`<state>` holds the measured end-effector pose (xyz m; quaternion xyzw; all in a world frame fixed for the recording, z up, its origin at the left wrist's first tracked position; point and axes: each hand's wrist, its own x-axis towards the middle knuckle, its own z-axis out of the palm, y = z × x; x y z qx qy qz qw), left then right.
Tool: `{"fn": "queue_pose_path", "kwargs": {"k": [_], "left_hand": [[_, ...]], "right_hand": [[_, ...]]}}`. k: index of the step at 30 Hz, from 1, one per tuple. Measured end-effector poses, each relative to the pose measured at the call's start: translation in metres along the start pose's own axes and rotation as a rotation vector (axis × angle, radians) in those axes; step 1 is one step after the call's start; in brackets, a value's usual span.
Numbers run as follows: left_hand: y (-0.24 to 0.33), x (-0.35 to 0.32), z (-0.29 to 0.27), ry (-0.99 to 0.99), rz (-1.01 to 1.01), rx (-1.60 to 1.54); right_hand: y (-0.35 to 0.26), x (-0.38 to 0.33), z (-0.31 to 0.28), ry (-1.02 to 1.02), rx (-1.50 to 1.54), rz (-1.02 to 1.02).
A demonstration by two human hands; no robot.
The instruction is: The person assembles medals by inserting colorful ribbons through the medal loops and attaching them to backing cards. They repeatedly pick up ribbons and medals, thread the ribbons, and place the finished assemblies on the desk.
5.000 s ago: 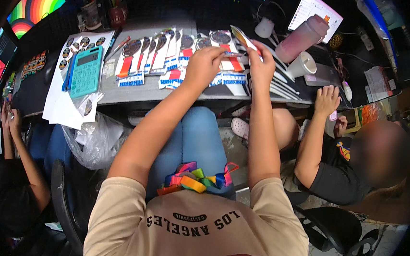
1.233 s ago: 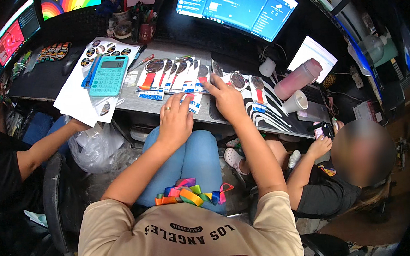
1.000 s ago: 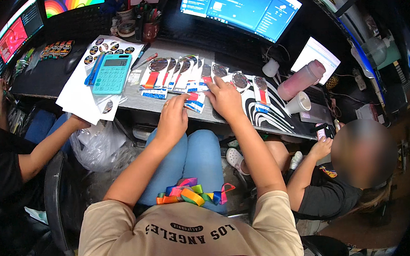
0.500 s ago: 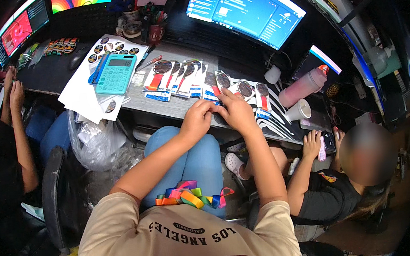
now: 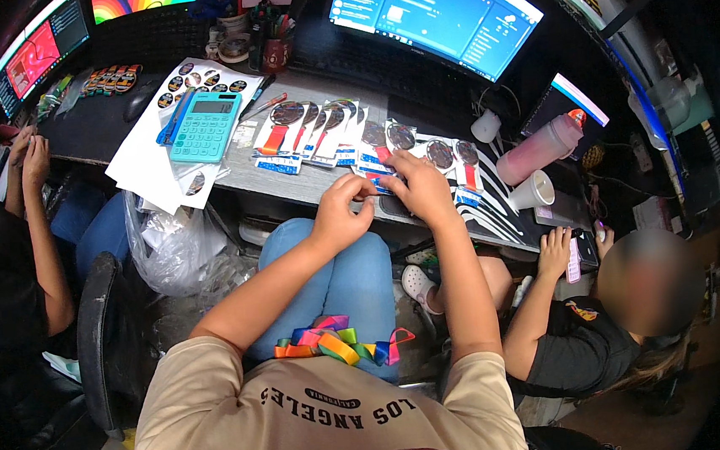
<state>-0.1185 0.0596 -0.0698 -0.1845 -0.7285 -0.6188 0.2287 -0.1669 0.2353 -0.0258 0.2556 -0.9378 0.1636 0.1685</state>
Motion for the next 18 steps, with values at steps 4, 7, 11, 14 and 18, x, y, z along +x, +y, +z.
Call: {"fn": "queue_pose_path", "kwargs": {"k": [4,7,11,14,18], "left_hand": [[0.002,-0.008,-0.007,0.037,-0.067,-0.038],[0.008,-0.020,-0.012,0.082,-0.271,-0.138],[0.015,-0.022,-0.017,0.036,-0.174,0.111],[0.018,-0.020,-0.017,0.005,-0.028,0.214],[0.019,-0.026,-0.020,-0.012,-0.026,0.233]], "right_hand": [[0.006,0.010,0.011,0.072,-0.004,0.056],[0.011,0.015,0.016,0.135,-0.045,0.125],[0.014,0.014,0.021,0.187,0.041,0.146],[0.015,0.012,0.025,0.224,0.040,0.125],[0.016,0.011,0.028,0.262,0.053,0.116]]}}
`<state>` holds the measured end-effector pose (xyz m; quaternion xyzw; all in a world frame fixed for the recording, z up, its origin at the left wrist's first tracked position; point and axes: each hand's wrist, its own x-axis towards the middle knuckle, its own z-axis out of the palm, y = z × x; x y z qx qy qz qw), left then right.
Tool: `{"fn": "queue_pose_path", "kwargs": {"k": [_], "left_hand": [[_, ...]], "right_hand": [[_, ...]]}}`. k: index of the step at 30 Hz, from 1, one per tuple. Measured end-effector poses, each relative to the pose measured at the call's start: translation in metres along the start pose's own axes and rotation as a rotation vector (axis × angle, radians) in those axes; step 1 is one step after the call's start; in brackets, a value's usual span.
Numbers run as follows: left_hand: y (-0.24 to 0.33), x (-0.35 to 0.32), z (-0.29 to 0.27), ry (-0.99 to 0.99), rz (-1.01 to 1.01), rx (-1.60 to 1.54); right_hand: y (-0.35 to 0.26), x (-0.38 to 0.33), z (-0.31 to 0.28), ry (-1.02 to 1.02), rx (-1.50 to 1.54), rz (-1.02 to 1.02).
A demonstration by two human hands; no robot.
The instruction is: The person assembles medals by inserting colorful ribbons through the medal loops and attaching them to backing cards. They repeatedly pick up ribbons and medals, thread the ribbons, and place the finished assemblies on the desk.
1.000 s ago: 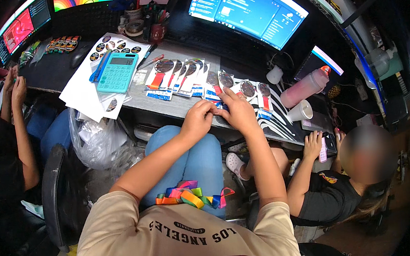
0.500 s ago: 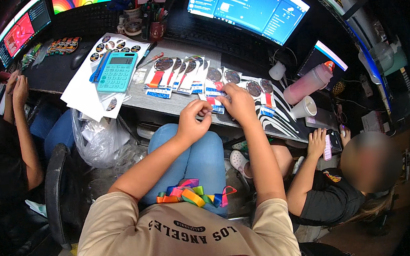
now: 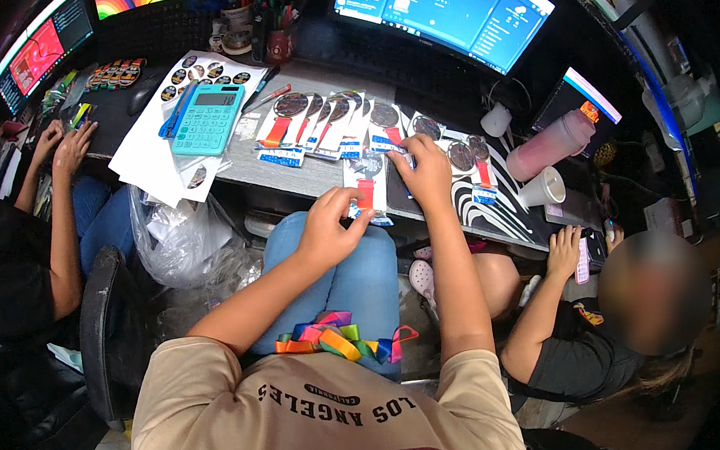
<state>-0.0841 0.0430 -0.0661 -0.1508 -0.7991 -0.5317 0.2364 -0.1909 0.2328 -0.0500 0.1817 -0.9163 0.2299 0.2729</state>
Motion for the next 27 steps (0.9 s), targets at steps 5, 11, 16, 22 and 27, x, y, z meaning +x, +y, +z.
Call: {"fn": "queue_pose_path", "kwargs": {"k": [5,11,16,22,27], "left_hand": [[-0.007,-0.025,-0.005,0.069,-0.258,-0.268],[-0.014,-0.037,-0.002,0.127,-0.432,-0.680],[-0.017,-0.038,0.001,0.154,-0.456,-0.757],[-0.019,-0.039,0.001,0.186,-0.478,-0.751],[-0.027,-0.043,0.005,0.147,-0.596,-0.847]], "right_hand": [[0.002,-0.001,0.001,-0.009,0.020,0.016],[0.001,-0.001,0.001,-0.006,0.012,0.023],[0.001,-0.001,-0.001,-0.012,0.022,0.018],[-0.001,-0.001,-0.001,-0.002,0.024,0.018],[-0.001,-0.001,-0.002,-0.017,0.025,0.032]]}}
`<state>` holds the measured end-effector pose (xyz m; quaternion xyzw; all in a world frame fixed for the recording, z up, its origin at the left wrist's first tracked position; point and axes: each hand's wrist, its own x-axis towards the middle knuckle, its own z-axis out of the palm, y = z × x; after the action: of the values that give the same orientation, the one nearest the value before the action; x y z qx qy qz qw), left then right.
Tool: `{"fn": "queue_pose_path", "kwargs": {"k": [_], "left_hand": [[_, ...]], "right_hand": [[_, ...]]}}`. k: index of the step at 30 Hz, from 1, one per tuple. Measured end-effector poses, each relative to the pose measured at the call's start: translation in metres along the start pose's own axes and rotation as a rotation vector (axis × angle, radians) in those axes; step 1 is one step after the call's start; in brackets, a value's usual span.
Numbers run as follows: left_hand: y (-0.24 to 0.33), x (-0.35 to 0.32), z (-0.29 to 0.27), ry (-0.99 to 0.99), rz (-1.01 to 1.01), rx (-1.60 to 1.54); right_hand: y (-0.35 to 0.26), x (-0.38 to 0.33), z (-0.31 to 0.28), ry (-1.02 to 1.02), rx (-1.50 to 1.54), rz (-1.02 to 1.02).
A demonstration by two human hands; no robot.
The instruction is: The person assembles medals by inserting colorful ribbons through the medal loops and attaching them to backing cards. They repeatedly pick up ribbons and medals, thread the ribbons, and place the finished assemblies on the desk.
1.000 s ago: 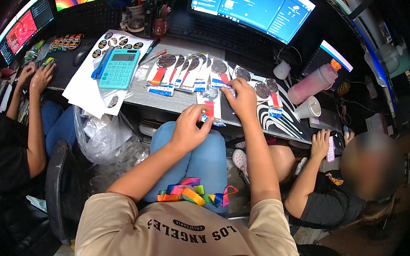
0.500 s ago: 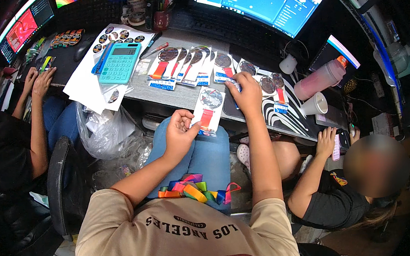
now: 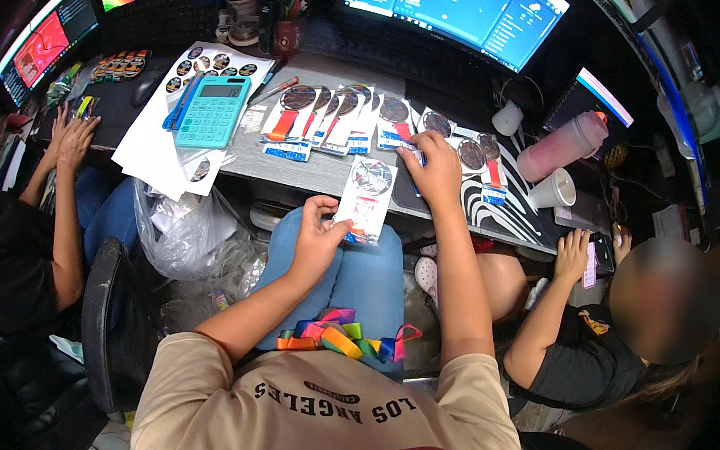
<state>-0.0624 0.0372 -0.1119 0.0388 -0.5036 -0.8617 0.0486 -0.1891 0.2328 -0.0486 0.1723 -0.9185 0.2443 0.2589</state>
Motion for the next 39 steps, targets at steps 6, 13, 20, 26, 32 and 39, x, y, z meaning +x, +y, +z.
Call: {"fn": "queue_pose_path", "kwargs": {"k": [6,13,20,26,32,39], "left_hand": [[-0.029,0.010,-0.027,-0.212,-0.010,-0.013],[-0.036,0.023,-0.045,-0.483,-0.280,-0.137],[-0.027,0.022,-0.045,-0.476,-0.324,-0.215],[-0.026,0.022,-0.046,-0.487,-0.323,-0.225],[-0.026,0.022,-0.047,-0.500,-0.323,-0.237],[-0.028,0.020,-0.045,-0.468,-0.329,-0.227]], "right_hand": [[0.002,-0.001,0.002,0.037,0.008,-0.018],[-0.002,0.001,0.001,0.020,0.025,-0.037],[-0.004,0.001,-0.001,-0.004,-0.002,-0.025],[-0.006,0.001,-0.002,0.002,-0.006,-0.024],[-0.006,0.001,-0.003,0.010,-0.012,-0.049],[-0.006,0.000,-0.003,0.002,-0.017,-0.036]]}}
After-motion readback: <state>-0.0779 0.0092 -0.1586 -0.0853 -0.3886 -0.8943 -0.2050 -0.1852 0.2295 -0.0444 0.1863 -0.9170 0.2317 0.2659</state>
